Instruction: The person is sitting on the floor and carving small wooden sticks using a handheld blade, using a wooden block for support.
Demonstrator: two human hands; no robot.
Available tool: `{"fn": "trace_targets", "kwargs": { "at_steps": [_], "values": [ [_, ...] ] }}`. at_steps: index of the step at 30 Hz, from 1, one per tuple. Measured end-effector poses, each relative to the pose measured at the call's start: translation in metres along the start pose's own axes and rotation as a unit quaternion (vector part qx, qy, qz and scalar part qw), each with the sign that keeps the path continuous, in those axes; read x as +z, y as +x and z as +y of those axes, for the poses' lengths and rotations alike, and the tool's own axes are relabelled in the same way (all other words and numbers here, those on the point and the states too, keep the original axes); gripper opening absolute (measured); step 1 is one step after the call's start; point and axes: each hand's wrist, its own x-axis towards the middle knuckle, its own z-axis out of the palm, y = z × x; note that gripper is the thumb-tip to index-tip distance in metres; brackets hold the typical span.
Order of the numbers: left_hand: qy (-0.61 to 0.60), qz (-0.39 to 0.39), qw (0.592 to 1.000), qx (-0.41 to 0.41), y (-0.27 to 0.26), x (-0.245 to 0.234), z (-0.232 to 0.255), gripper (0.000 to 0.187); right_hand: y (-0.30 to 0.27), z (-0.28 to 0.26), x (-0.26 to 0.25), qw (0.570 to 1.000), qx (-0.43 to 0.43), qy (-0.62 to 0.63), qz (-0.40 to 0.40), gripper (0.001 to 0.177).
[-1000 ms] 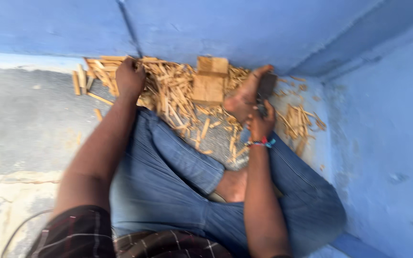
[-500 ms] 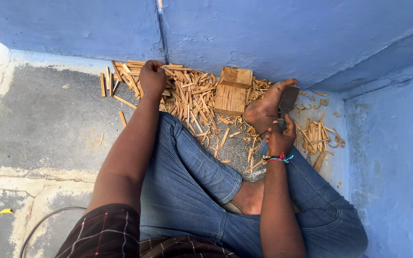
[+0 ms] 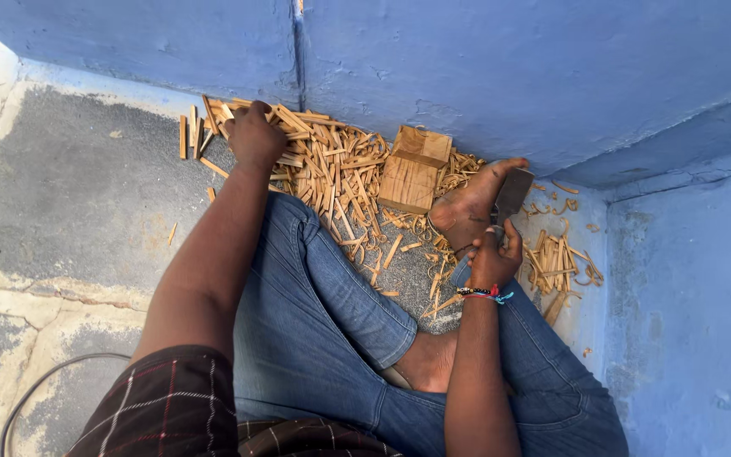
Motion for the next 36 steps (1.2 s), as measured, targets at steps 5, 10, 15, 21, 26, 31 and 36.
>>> {"fn": "trace_targets", "kwargs": {
  "at_steps": [5, 10, 15, 21, 26, 31, 36],
  "values": [
    [0.049, -0.081, 0.995, -0.004, -0.012, -0.011, 0.019, 0.040, -0.001, 0.002, -0.004, 1.000, -0.005, -0.006, -0.004, 0.042],
    [0.099, -0.108, 0.988, 0.041, -0.017, -0.015, 0.031, 0.039, -0.004, -0.004, -0.001, 1.000, 0.003, 0.017, 0.021, 0.043],
    [0.136, -0.133, 0.979, 0.076, -0.022, -0.012, 0.037, 0.038, -0.008, -0.009, -0.003, 0.999, 0.013, 0.043, 0.024, 0.041],
    [0.096, -0.088, 0.986, 0.106, -0.028, -0.017, 0.045, 0.025, -0.008, -0.013, -0.002, 0.999, 0.012, 0.031, 0.028, 0.042],
    [-0.002, -0.038, 0.989, 0.145, -0.029, -0.021, 0.050, 0.021, -0.009, -0.016, -0.002, 0.998, 0.040, 0.023, 0.030, 0.043],
    [-0.288, -0.053, 0.954, 0.070, -0.027, -0.017, 0.050, 0.024, -0.010, -0.020, -0.001, 0.998, 0.044, 0.023, 0.026, 0.044],
    [-0.439, -0.223, 0.863, -0.115, -0.024, -0.011, 0.048, 0.032, -0.011, -0.020, -0.003, 0.999, 0.039, 0.014, 0.020, 0.045]
  ]
}}
